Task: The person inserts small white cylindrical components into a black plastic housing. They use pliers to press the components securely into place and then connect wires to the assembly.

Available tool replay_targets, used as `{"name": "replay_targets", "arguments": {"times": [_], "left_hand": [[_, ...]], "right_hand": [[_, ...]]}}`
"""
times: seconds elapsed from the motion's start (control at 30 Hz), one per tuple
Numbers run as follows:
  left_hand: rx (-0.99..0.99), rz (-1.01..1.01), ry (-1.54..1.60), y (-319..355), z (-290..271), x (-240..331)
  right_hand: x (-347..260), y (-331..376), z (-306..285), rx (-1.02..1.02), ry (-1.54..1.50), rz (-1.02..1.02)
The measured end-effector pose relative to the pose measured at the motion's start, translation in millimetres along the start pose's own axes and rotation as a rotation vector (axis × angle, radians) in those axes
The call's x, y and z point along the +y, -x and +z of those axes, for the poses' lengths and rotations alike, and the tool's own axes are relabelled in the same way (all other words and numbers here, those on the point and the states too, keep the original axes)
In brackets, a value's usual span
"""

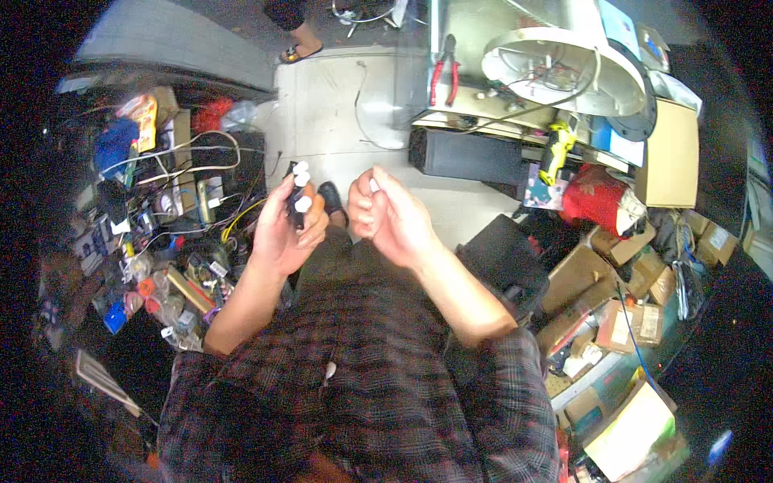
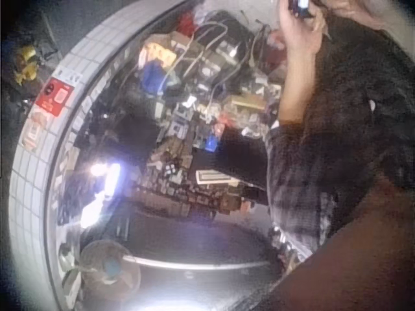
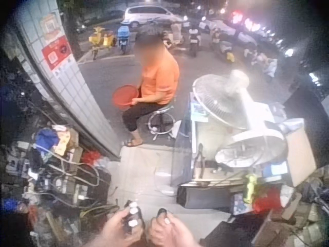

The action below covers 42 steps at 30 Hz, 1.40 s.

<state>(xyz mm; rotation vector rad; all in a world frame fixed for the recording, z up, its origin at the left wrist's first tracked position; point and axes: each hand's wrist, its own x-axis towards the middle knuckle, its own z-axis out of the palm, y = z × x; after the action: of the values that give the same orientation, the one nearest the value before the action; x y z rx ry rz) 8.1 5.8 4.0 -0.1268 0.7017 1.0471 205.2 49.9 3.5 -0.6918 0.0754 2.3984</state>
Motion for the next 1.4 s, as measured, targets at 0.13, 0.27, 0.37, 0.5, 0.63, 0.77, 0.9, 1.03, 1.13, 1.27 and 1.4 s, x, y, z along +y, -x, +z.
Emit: {"name": "replay_targets", "arguments": {"times": [0.13, 0.27, 0.37, 0.5, 0.63, 0.77, 0.9, 1.03, 1.13, 1.27, 1.4], "left_hand": [[0.069, 0.004, -0.046, 2, 6, -5], [0.060, -0.023, -0.052, -1, -3, -8], [-0.159, -0.050, 0.034, -11, -17, -8], [-0.123, -0.069, -0.016, -19, -9, -15], [-0.055, -0.069, -0.071, -25, 7, -22], [-0.154, -0.088, -0.032, -32, 11, -26], [-0.118, -0.095, 0.011, -35, 5, -30], [-0.167, -0.117, 0.017, -37, 9, -28], [-0.240, -0.114, 0.059, -38, 8, -27], [-0.085, -0.082, 0.065, -31, 22, -20], [-0.290, -0.083, 0.282, -44, 20, -19]], "right_hand": [[-32, 0, -45, 0.219, 0.282, -0.221], [-62, 2, -69, 0.189, 0.177, -0.336], [-71, 4, -64, 0.041, 0.054, -0.328], [-65, 7, -61, -0.020, -0.048, -0.314], [-60, 10, -60, -0.070, -0.092, -0.290], [-59, 14, -57, -0.116, -0.122, -0.266], [-56, 16, -48, -0.126, -0.103, -0.258], [-55, 18, -43, -0.141, -0.060, -0.267], [-54, 16, -42, -0.145, -0.042, -0.272], [-51, 13, -42, -0.147, -0.036, -0.261], [-49, 15, -44, -0.127, -0.004, -0.250]]}}
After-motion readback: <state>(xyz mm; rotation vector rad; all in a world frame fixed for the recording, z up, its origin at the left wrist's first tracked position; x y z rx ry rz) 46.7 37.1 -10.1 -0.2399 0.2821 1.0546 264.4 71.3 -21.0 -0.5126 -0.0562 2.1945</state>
